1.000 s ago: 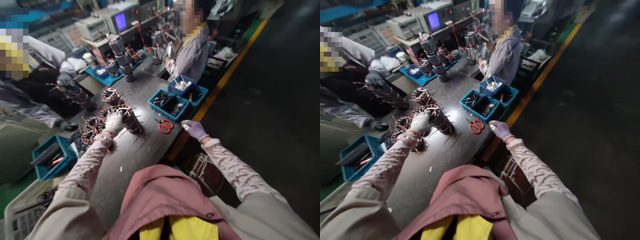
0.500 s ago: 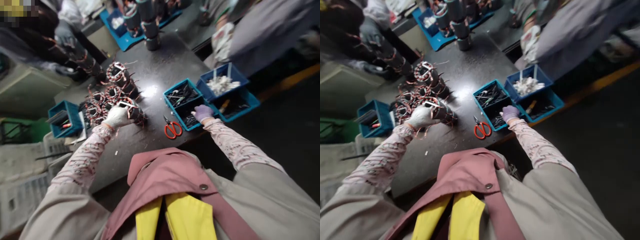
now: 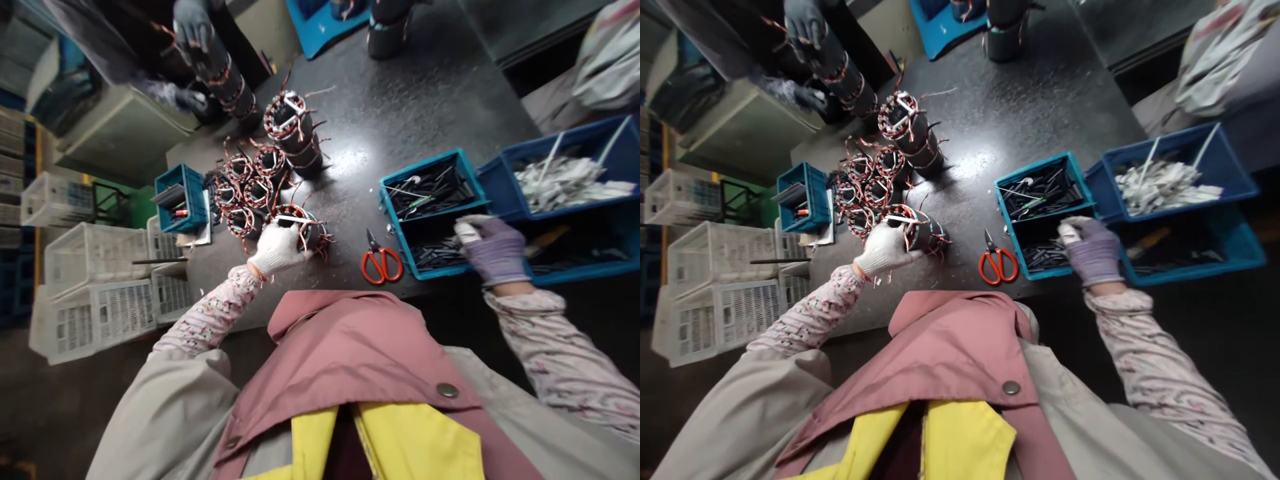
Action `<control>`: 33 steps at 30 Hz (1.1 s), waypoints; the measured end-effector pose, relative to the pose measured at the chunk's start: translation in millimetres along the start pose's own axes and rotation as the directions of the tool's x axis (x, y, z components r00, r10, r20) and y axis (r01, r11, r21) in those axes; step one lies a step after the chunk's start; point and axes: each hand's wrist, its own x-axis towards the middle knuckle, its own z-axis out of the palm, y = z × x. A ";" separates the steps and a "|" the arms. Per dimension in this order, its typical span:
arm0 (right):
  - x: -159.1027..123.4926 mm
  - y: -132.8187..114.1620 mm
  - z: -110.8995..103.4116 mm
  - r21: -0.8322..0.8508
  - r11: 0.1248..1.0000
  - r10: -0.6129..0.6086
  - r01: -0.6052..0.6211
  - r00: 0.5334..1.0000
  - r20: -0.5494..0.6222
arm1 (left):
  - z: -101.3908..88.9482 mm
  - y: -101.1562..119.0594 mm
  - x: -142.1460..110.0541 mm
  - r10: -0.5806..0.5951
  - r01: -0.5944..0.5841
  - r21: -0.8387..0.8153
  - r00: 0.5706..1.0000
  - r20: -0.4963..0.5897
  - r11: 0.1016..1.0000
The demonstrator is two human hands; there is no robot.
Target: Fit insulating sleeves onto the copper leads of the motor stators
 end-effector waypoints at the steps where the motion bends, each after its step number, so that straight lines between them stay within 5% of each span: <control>1: -11.3 -8.2 7.0 0.239 0.971 0.000 -0.018 0.997 0.076 | 1.0 0.1 0.6 -0.003 0.003 -0.002 1.000 0.000 1.000; 4: -44.8 -46.1 39.7 0.654 0.743 -0.117 -0.140 0.935 0.333 | 3.8 -1.1 2.1 0.001 -0.001 -0.015 1.000 -0.014 1.000; 9: -64.8 -104.3 78.9 0.760 0.597 -0.302 -0.256 0.806 0.509 | 7.0 -0.6 1.3 0.036 -0.040 -0.064 0.997 -0.069 0.997; 19: -60.0 -125.5 72.5 0.717 0.656 -0.275 -0.238 0.809 0.520 | 5.6 5.1 1.4 0.108 -0.119 -0.130 0.990 -0.088 0.984; 25: -61.7 -140.9 56.3 0.604 0.795 -0.331 0.053 0.873 0.359 | 6.6 5.9 2.0 0.146 -0.164 -0.156 0.982 -0.122 0.974; 29: -64.7 -138.2 54.9 0.536 0.842 -0.331 0.070 0.850 0.409 | 7.3 6.2 1.0 0.170 -0.193 -0.163 0.975 -0.145 0.968; 33: -67.2 -131.8 52.9 0.540 0.832 -0.347 0.126 0.877 0.331 | 9.5 6.4 0.6 0.173 -0.200 -0.176 0.972 -0.156 0.964</control>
